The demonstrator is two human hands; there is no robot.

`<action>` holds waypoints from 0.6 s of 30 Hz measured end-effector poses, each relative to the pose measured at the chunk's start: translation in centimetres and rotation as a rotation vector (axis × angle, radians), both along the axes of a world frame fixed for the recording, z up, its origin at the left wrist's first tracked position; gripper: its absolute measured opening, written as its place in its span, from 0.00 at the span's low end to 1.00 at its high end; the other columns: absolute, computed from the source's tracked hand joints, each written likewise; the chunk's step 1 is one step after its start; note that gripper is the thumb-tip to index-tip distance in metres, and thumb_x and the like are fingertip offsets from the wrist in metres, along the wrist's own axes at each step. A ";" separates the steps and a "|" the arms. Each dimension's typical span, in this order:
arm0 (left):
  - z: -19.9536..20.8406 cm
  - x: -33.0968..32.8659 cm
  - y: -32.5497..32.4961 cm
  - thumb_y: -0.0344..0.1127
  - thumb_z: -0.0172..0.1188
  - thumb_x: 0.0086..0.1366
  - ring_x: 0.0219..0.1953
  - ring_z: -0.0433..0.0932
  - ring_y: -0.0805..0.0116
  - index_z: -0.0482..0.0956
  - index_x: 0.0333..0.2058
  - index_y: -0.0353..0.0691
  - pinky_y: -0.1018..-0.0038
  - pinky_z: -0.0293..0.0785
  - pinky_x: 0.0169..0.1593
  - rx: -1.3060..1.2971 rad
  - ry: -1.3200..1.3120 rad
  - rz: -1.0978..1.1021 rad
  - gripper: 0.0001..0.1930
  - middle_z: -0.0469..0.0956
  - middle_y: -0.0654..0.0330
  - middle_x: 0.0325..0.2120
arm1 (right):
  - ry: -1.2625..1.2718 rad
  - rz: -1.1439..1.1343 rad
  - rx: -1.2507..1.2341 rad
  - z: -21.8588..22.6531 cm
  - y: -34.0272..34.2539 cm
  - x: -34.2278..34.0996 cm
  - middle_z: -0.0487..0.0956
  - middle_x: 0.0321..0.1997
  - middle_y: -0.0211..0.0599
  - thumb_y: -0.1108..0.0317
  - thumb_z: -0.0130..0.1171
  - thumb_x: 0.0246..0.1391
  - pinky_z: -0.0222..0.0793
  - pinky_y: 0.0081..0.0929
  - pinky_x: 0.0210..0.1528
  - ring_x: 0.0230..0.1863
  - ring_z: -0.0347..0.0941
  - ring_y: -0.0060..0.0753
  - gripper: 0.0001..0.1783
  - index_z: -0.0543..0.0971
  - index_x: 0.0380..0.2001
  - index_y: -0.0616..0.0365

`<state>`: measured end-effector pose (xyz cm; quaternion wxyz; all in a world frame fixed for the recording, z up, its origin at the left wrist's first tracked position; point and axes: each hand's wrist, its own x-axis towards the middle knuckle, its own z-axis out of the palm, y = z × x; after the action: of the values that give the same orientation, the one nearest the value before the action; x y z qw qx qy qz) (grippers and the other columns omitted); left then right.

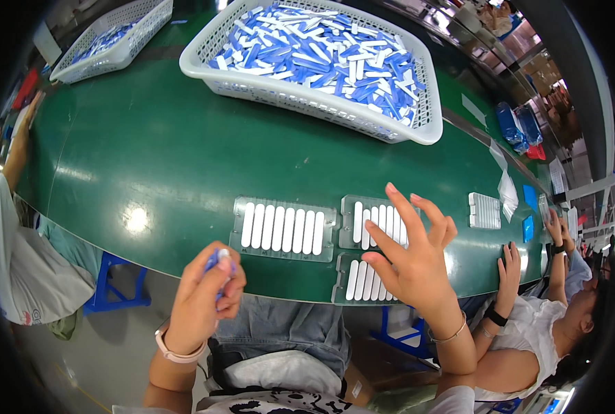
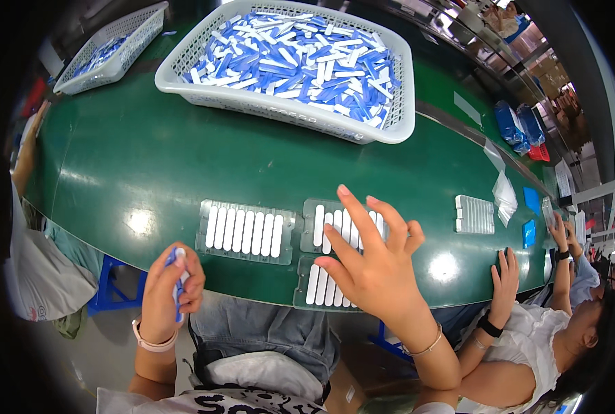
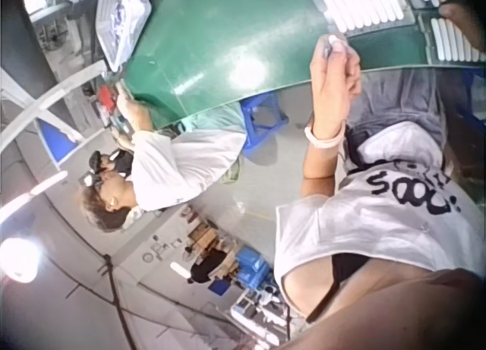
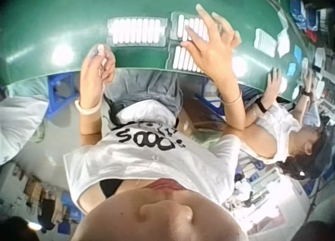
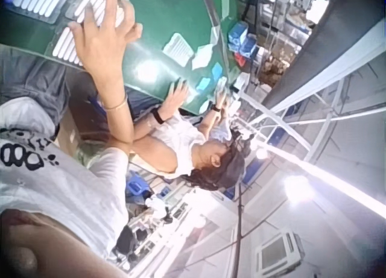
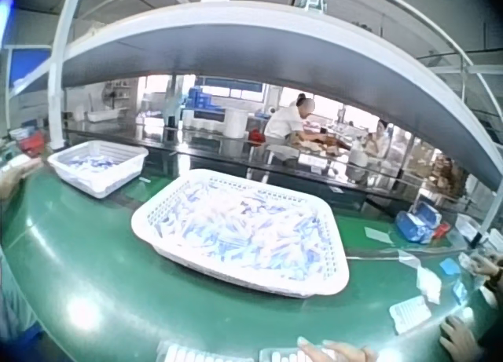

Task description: The person assembles small white plastic components into clear plastic trays by hand on an assembly line.

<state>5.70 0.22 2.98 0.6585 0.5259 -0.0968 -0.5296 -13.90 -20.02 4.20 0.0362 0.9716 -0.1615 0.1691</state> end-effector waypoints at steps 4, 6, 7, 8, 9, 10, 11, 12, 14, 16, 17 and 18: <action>-1.0 1.0 0.9 0.54 0.40 0.71 0.14 0.51 0.85 0.61 0.29 0.42 0.87 0.45 0.13 -0.102 -0.132 0.050 0.20 0.59 0.67 0.18 | 0.024 0.001 -0.075 -0.6 0.0 -0.7 0.67 0.62 0.33 0.48 0.66 0.38 0.46 0.43 0.48 0.56 0.60 0.41 0.21 0.80 0.33 0.49; -1.2 1.6 1.2 0.60 0.40 0.68 0.14 0.51 0.86 0.60 0.28 0.43 0.87 0.45 0.13 -0.111 -0.192 0.037 0.24 0.58 0.68 0.17 | 0.021 -0.023 -0.112 -0.8 0.1 -0.4 0.67 0.63 0.34 0.46 0.65 0.39 0.47 0.45 0.49 0.56 0.60 0.40 0.22 0.79 0.34 0.49; -1.2 1.9 1.4 0.55 0.44 0.68 0.14 0.52 0.86 0.62 0.29 0.42 0.87 0.46 0.14 -0.080 -0.220 0.029 0.21 0.59 0.69 0.17 | 0.032 -0.018 -0.140 -0.7 0.1 -0.1 0.67 0.63 0.34 0.46 0.65 0.40 0.48 0.46 0.49 0.57 0.60 0.39 0.22 0.79 0.34 0.49; -1.2 2.1 1.4 0.50 0.49 0.69 0.15 0.54 0.86 0.64 0.29 0.42 0.86 0.48 0.15 -0.048 -0.244 0.025 0.18 0.60 0.70 0.17 | 0.048 -0.011 -0.168 -0.6 0.0 0.1 0.67 0.63 0.34 0.45 0.64 0.40 0.49 0.47 0.49 0.57 0.60 0.39 0.23 0.79 0.34 0.49; -1.1 2.2 1.3 0.50 0.49 0.69 0.15 0.54 0.86 0.64 0.29 0.42 0.86 0.48 0.15 -0.052 -0.252 0.017 0.18 0.60 0.70 0.17 | 0.059 -0.004 -0.177 -0.7 -0.1 0.2 0.66 0.63 0.33 0.44 0.63 0.41 0.49 0.48 0.49 0.57 0.60 0.39 0.22 0.79 0.33 0.48; -1.0 2.2 1.1 0.48 0.52 0.68 0.14 0.54 0.86 0.64 0.29 0.42 0.86 0.49 0.15 0.025 -0.348 0.007 0.17 0.60 0.72 0.16 | 0.053 -0.013 -0.179 -0.4 0.0 0.1 0.66 0.63 0.33 0.44 0.63 0.41 0.49 0.48 0.49 0.57 0.60 0.39 0.22 0.79 0.33 0.48; -0.9 2.3 0.9 0.46 0.55 0.66 0.14 0.55 0.87 0.65 0.28 0.42 0.86 0.50 0.16 0.101 -0.444 -0.001 0.16 0.59 0.73 0.15 | 0.057 -0.010 -0.142 0.0 0.1 -0.1 0.66 0.63 0.33 0.44 0.62 0.41 0.49 0.47 0.49 0.57 0.60 0.39 0.22 0.79 0.34 0.48; -0.8 2.4 1.0 0.46 0.55 0.66 0.14 0.55 0.87 0.65 0.28 0.42 0.86 0.50 0.16 0.102 -0.452 -0.002 0.16 0.59 0.73 0.15 | 0.059 0.000 -0.103 0.3 0.2 -0.2 0.66 0.63 0.32 0.44 0.62 0.42 0.49 0.47 0.49 0.57 0.60 0.38 0.22 0.80 0.35 0.47; -0.7 2.4 1.0 0.44 0.58 0.65 0.13 0.56 0.87 0.66 0.28 0.42 0.86 0.51 0.16 0.170 -0.505 0.044 0.14 0.60 0.74 0.13 | 0.038 0.025 -0.056 0.4 1.3 -1.3 0.65 0.64 0.33 0.44 0.62 0.42 0.49 0.47 0.49 0.58 0.60 0.39 0.23 0.80 0.38 0.46; -0.6 2.6 1.2 0.44 0.58 0.65 0.13 0.56 0.87 0.66 0.28 0.42 0.86 0.51 0.16 0.182 -0.511 0.049 0.14 0.60 0.74 0.14 | 0.019 0.052 -0.010 0.3 1.8 -2.3 0.65 0.64 0.33 0.44 0.61 0.43 0.48 0.47 0.50 0.58 0.59 0.39 0.23 0.80 0.40 0.45; -0.5 2.6 1.1 0.44 0.58 0.65 0.13 0.57 0.88 0.66 0.28 0.42 0.86 0.52 0.16 0.194 -0.511 0.044 0.14 0.60 0.74 0.14 | 0.029 0.010 -0.004 0.2 1.9 -2.9 0.64 0.65 0.34 0.45 0.61 0.43 0.48 0.47 0.50 0.58 0.59 0.39 0.24 0.79 0.42 0.45; -0.6 2.4 1.0 0.44 0.58 0.65 0.13 0.57 0.88 0.66 0.28 0.42 0.86 0.52 0.16 0.193 -0.516 0.036 0.14 0.60 0.74 0.14 | 0.039 -0.032 0.003 0.1 1.9 -3.4 0.63 0.65 0.35 0.45 0.61 0.44 0.47 0.47 0.50 0.58 0.59 0.39 0.25 0.79 0.44 0.45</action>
<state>8.10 1.22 2.41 0.5684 0.7053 -0.2010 -0.3730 -17.29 -18.12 4.30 0.0403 0.9720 -0.1767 0.1493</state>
